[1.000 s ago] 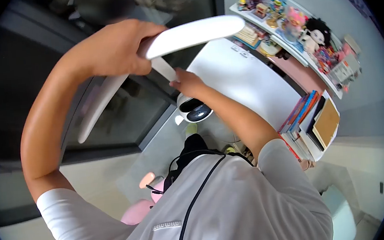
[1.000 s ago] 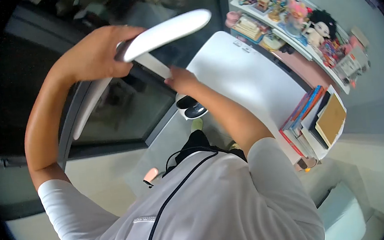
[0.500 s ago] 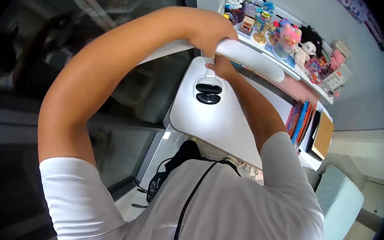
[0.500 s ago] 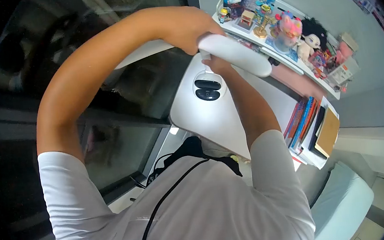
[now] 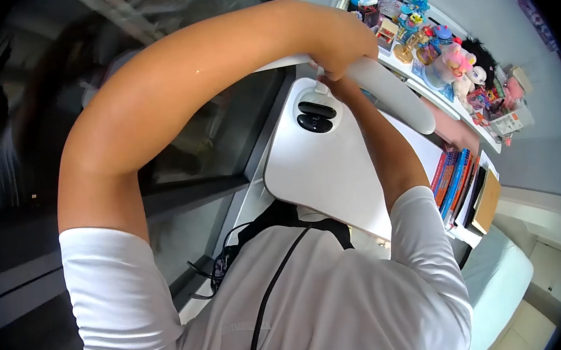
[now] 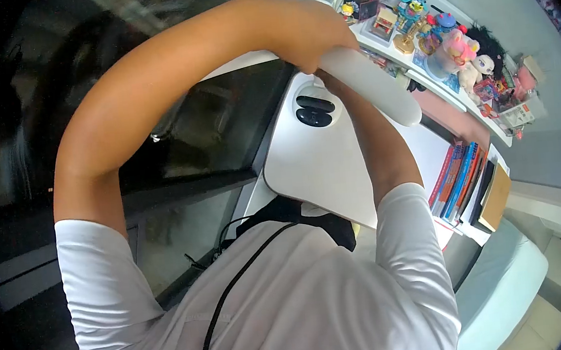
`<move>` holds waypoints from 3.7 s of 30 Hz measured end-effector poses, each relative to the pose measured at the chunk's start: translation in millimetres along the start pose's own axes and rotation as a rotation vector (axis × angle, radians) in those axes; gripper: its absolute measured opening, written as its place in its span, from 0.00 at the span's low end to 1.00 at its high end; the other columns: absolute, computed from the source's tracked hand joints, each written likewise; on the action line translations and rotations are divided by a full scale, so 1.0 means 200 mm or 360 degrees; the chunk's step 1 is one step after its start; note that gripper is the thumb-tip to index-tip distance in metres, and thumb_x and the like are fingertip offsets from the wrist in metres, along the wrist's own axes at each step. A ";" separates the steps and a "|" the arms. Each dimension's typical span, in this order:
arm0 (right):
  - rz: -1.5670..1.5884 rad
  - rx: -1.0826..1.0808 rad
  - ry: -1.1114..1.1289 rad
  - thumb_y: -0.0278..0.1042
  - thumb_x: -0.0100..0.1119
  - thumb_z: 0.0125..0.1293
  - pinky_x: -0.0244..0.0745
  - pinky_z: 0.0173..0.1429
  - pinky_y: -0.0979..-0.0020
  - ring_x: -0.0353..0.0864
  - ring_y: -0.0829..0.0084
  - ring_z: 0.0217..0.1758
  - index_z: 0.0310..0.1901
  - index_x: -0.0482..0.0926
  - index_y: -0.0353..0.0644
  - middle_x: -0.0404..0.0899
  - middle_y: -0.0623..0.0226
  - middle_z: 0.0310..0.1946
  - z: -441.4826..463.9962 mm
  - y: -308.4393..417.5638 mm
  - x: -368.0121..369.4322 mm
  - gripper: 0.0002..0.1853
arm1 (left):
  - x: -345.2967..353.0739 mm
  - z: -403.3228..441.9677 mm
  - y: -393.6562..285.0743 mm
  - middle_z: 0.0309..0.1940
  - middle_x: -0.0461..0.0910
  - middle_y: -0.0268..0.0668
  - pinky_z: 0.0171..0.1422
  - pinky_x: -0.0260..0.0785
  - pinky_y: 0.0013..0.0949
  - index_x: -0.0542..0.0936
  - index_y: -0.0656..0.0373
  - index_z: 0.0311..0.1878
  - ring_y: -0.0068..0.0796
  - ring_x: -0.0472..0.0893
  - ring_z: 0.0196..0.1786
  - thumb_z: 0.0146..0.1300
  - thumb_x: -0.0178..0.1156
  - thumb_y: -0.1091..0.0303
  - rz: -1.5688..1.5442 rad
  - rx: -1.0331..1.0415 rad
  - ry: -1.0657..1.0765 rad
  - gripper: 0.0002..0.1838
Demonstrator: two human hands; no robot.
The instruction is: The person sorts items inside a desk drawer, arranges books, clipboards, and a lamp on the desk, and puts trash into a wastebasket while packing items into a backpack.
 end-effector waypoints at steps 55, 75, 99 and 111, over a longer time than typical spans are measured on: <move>0.1521 0.2926 -0.1103 0.39 0.65 0.70 0.74 0.25 0.64 0.79 0.67 0.20 0.48 0.83 0.34 0.81 0.61 0.25 -5.52 -0.30 1.06 0.15 | 1.74 0.51 -1.62 0.65 0.81 0.57 0.71 0.74 0.38 0.68 0.71 0.77 0.42 0.82 0.66 0.72 0.69 0.55 -0.1194 -0.0433 0.0999 0.39; 0.0898 0.2456 -0.0418 0.74 0.67 0.64 0.80 0.56 0.52 0.89 0.49 0.49 0.46 0.88 0.35 0.89 0.44 0.41 -5.45 -0.46 0.38 0.39 | 2.33 0.87 -2.53 0.62 0.82 0.54 0.70 0.74 0.51 0.78 0.65 0.68 0.56 0.83 0.62 0.65 0.72 0.49 -0.0287 0.0016 0.0946 0.36; 0.0690 0.1753 0.0343 0.47 0.56 0.69 0.79 0.60 0.47 0.85 0.43 0.54 0.45 0.86 0.36 0.87 0.46 0.48 -5.50 -0.62 0.24 0.20 | 2.65 -0.07 -3.51 0.25 0.78 0.26 0.32 0.69 0.32 0.86 0.57 0.41 0.20 0.75 0.29 0.75 0.62 0.58 -0.1731 -0.0087 0.2236 0.12; -0.0003 0.1871 -0.0450 0.50 0.77 0.60 0.72 0.71 0.51 0.77 0.44 0.64 0.63 0.78 0.39 0.80 0.47 0.56 -5.40 -1.10 0.19 0.35 | 3.46 0.47 -3.30 0.45 0.86 0.45 0.55 0.79 0.47 0.85 0.58 0.54 0.44 0.86 0.50 0.64 0.73 0.52 -0.0811 -0.0285 0.1292 0.23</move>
Point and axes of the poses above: each hand's wrist, its own z-axis towards the middle knuckle, its own x-axis out of the palm, y = z × x, the point moved 9 cm from there along z, towards the middle knuckle
